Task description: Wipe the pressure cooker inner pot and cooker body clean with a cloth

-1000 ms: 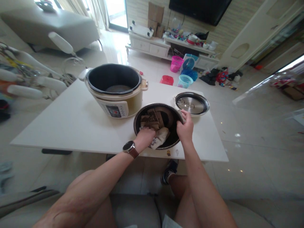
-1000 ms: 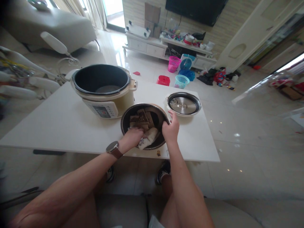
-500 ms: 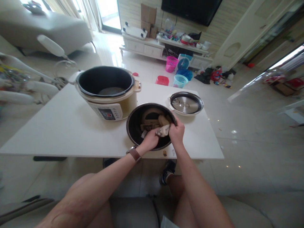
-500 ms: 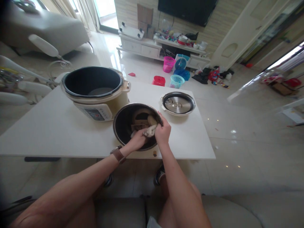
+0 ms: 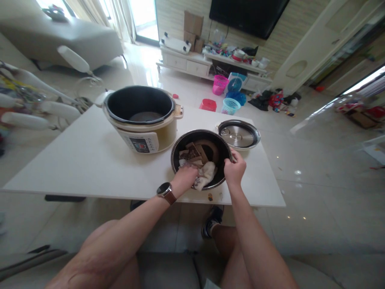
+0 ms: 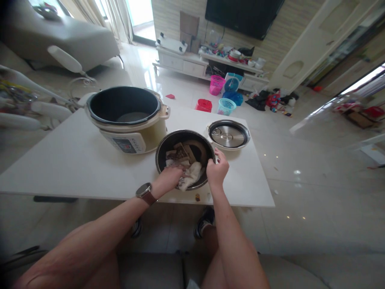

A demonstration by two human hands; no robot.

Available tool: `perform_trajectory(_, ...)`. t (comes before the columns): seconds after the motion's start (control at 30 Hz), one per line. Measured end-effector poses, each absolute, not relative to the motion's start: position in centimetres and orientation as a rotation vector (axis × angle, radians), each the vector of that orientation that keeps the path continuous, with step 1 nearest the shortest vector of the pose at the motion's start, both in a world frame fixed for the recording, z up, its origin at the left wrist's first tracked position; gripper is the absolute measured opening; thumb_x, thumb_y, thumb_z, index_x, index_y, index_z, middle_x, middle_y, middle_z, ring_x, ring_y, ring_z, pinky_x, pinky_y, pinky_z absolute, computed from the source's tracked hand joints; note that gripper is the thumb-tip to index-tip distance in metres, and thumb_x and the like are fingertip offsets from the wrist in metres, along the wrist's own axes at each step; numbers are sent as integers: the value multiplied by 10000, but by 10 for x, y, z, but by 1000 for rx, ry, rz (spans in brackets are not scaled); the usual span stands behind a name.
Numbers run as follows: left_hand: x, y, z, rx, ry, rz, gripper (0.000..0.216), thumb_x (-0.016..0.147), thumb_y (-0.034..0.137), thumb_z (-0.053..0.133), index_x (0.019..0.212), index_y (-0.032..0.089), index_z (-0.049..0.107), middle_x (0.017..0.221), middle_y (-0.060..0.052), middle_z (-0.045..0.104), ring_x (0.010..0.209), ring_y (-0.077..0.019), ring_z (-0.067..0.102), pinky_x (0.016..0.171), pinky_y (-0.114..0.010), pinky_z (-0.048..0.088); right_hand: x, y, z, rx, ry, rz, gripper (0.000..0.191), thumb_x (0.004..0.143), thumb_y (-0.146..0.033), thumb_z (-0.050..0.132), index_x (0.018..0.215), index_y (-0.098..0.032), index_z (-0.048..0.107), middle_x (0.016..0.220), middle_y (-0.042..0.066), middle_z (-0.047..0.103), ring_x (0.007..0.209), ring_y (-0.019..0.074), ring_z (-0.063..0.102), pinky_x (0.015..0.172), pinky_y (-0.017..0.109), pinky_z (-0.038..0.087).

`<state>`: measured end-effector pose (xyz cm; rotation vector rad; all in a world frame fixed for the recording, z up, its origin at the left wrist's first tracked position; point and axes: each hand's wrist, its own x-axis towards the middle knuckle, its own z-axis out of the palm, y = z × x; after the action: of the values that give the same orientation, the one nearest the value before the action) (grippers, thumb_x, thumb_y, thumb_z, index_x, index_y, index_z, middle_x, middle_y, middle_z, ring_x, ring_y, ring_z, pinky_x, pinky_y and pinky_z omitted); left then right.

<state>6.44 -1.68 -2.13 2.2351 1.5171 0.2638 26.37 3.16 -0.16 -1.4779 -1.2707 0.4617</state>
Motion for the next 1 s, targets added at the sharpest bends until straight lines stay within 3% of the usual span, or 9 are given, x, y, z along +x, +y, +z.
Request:
perform_trajectory(0.07,65,-17,-22,2295,1479,241,217,1024,216,607,1077,128,798,1118,-189,767,1164,-303,703,1094,-409,508,269,35,8,-1502,-1313,449,342,724,-274,612,1039,-209,730,1307,151,773,1242,343,708,1053,523,565)
perform_trajectory(0.23,66,-19,-26,2369,1449,169,276,1038,236,578,1040,93,813,1107,-207,762,1195,-357,673,1129,-477,479,273,43,26,-1356,-1517,576,636,738,-169,611,1363,-209,717,1411,121,738,1355,311,671,1218,533,485)
perform_trajectory(0.37,65,-20,-31,2377,1391,210,348,992,74,517,1091,153,842,1106,-172,767,1176,-327,687,1133,-474,477,270,40,29,-1269,-1603,656,567,795,-144,547,1297,-213,800,1382,52,767,1383,276,672,1294,501,427)
perform_trajectory(0.5,75,-17,-42,2146,1371,400,486,902,-14,495,1181,195,834,1169,-147,785,1190,-300,704,1114,-448,514,266,35,21,-1269,-1536,604,562,814,-146,544,1310,-209,801,1374,37,768,1355,275,696,1267,483,471)
perform_trajectory(0.63,99,-11,-46,1638,1133,852,575,859,-8,488,1336,176,752,1268,-98,796,1234,-249,708,1149,-405,518,258,30,10,-1265,-1483,553,565,808,-133,533,1293,-217,809,1352,32,778,1329,270,712,1238,468,505)
perform_trajectory(0.73,110,-11,-42,1553,1051,1002,582,840,-2,474,1328,159,747,1308,-98,785,1249,-247,700,1176,-400,497,253,28,4,-1253,-1468,545,574,801,-129,522,1286,-226,812,1343,24,783,1325,257,714,1226,447,514)
perform_trajectory(0.9,94,-12,-38,1927,1124,568,497,795,-35,491,1052,202,844,1164,-90,817,1139,-230,740,1065,-316,540,257,32,-4,-1300,-1404,539,532,798,-166,545,1247,-206,826,1284,48,808,1249,288,749,1183,476,542)
perform_trajectory(1.0,76,-11,-34,2082,1348,267,391,861,-14,552,1057,164,839,1123,-143,814,1130,-267,753,1043,-350,554,261,33,-10,-1330,-1359,538,499,790,-183,564,1207,-193,838,1230,64,826,1200,306,764,1152,495,560)
